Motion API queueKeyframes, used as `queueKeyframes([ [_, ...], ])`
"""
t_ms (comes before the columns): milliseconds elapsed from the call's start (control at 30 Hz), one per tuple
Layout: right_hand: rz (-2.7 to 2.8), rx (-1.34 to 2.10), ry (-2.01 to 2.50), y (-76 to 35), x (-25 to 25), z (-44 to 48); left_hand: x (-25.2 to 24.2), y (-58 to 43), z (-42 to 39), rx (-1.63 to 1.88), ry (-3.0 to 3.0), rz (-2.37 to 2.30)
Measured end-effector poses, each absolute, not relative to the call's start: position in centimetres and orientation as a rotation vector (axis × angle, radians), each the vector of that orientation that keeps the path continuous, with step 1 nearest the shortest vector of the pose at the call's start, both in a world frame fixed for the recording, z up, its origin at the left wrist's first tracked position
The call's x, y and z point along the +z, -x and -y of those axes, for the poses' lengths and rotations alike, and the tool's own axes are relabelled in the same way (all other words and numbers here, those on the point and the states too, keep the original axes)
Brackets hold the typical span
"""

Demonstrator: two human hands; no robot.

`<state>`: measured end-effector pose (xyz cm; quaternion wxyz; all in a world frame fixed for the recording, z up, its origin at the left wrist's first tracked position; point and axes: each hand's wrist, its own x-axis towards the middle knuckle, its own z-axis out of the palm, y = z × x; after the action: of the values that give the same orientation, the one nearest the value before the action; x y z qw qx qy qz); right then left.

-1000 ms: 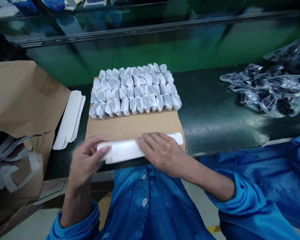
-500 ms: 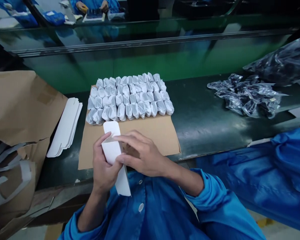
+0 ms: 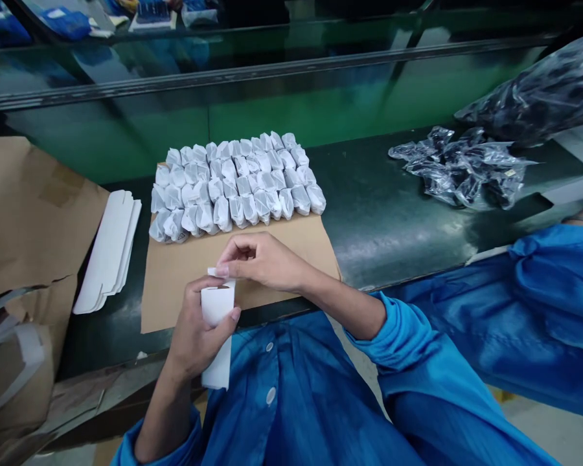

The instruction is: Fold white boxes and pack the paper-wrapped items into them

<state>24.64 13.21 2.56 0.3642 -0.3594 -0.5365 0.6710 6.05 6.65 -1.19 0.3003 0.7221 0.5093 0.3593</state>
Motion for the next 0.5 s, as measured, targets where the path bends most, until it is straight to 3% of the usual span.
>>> queueKeyframes([
  [200,1.470,1.508,1.001,-23.9,2.4,-11.1,-2.6,-7.2,-6.1,1.272,-1.861,-1.335],
  [500,1.481,1.440,1.001,-24.2,2.6,-10.2,-1.5,-6.3,-6.4,0.952,-2.136,-1.355],
])
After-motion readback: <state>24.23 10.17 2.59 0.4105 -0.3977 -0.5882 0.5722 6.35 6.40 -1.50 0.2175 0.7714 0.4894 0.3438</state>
